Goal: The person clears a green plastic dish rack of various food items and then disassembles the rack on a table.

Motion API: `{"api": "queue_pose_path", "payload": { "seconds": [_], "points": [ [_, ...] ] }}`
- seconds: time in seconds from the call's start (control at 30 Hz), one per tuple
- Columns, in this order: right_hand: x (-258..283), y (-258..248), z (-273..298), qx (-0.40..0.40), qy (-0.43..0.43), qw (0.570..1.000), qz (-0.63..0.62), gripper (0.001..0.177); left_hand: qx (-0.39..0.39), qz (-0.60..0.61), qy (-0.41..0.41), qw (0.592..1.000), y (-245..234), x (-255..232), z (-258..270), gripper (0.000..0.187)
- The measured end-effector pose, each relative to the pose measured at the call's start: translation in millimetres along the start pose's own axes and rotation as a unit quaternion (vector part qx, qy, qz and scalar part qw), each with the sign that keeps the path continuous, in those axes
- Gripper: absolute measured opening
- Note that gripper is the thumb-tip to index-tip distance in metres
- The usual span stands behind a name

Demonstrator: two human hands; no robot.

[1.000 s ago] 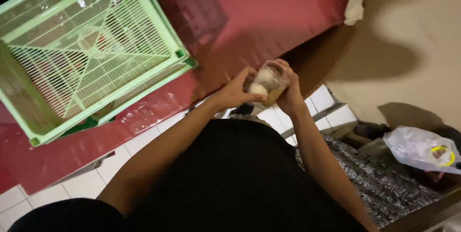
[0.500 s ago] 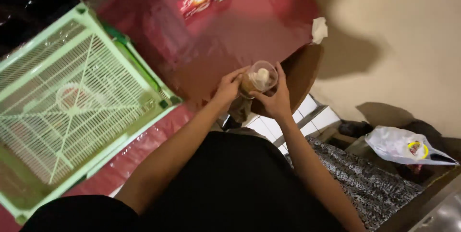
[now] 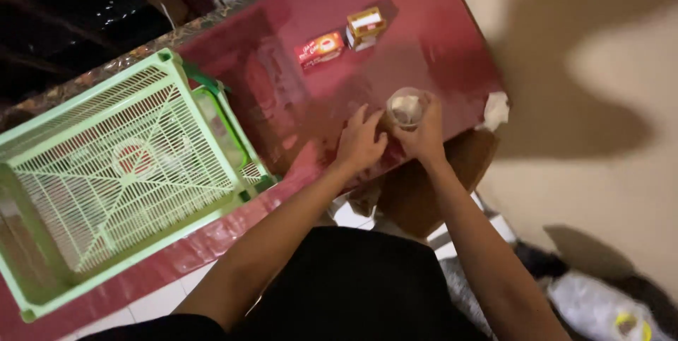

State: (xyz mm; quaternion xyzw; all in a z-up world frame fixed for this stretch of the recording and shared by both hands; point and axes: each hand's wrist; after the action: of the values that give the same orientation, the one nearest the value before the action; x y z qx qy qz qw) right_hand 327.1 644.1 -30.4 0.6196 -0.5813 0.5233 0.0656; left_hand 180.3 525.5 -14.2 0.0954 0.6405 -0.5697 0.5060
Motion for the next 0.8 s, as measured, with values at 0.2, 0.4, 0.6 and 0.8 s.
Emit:
{"api": "queue_pose_path", "payload": {
  "seconds": [0.2, 0.4, 0.6, 0.8],
  "points": [
    [-74.2, -9.0, -101.4, 0.047, -0.083, 0.993, -0.076, 0.086, 0.035, -0.061, -0.135, 0.988, 10.1, -53.1, -49.3, 0.063],
    [-139.4, 2.1, -179.6, 0.121, -0.160, 0.979, -0.042, 0.088, 0.007, -0.096, -0.214, 0.972, 41.1, -82.8, -87.6, 0.066],
    [-171.5, 13.5, -203.3, 0.177, -0.135, 0.972, -0.072, 0.091, 0.029, -0.099, -0.236, 0.966, 49.4, -82.7, -113.8, 0.070],
    [-194.6, 28.9, -202.6, 0.184, -0.120, 0.954, -0.201, 0.098, 0.016, -0.078, -0.248, 0.965, 61.1, -56.2, -103.3, 0.069]
  ]
}}
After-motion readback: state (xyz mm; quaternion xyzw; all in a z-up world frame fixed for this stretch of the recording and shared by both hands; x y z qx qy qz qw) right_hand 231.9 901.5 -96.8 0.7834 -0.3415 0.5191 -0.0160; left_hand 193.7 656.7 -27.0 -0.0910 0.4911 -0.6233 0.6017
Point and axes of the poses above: each hand's wrist, its own z-axis away from the middle knuckle, its own y-axis out of the palm, x = y × z, and after that the axes turned 15 degrees about -y, right-handed
